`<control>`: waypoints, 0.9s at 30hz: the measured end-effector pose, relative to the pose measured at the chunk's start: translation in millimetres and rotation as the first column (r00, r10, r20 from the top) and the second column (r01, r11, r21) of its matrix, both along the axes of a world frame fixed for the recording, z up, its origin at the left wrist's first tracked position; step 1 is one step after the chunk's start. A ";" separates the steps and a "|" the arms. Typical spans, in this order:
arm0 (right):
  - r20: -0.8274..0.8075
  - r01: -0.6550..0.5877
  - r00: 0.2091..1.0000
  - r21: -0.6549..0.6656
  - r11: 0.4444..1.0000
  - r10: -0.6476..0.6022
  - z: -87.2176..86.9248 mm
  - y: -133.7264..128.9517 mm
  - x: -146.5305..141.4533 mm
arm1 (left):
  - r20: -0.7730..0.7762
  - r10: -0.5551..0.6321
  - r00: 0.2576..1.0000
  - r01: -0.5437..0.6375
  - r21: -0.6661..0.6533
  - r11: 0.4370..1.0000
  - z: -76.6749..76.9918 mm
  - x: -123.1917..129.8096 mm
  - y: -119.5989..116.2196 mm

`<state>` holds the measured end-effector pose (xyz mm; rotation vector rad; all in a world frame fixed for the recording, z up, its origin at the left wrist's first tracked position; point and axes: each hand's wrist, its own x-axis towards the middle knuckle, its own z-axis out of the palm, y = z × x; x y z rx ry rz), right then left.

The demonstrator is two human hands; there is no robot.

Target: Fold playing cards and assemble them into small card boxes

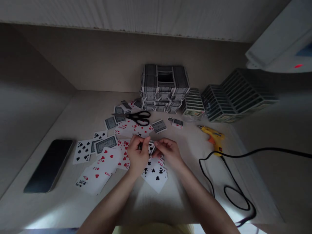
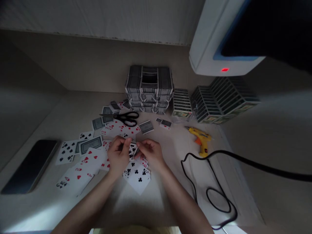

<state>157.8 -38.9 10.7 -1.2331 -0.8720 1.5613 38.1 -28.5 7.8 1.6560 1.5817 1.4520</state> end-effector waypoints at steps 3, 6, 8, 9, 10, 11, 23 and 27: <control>-0.024 -0.015 1.000 -0.006 1.000 0.015 -0.2 0.9 1.5 | 0.019 -0.008 1.000 0.008 -0.013 1.000 -2.2 0.1 1.1; -0.041 -0.020 0.999 -0.013 1.000 0.019 1.8 1.3 2.5 | -0.017 -0.004 1.000 0.005 0.017 1.000 -2.1 0.1 -0.9; -0.052 -0.004 0.999 -0.015 1.000 0.003 2.5 1.3 2.8 | -0.080 -0.004 0.997 0.009 0.065 0.998 -0.7 0.2 -3.7; -0.057 0.008 0.998 -0.012 1.000 -0.009 2.4 1.2 3.0 | -0.120 -0.012 0.993 0.024 0.097 0.995 0.1 0.3 -5.2; -0.061 0.020 0.998 -0.008 1.000 -0.020 2.1 1.1 3.2 | -0.159 -0.026 0.987 0.046 0.127 0.991 0.9 0.4 -6.6; -0.062 0.027 0.998 -0.004 1.000 -0.027 1.5 0.9 3.4 | -0.187 -0.038 0.982 0.067 0.152 0.986 1.5 0.4 -7.5; -0.120 -0.026 0.992 -0.001 1.000 0.026 0.4 0.9 5.4 | -0.025 0.008 1.000 -0.007 0.020 1.000 -0.7 0.5 -2.2; -0.081 0.034 0.996 0.019 0.999 -0.033 1.0 0.3 5.7 | -0.173 -0.061 0.983 0.092 0.181 0.979 3.8 2.0 -7.8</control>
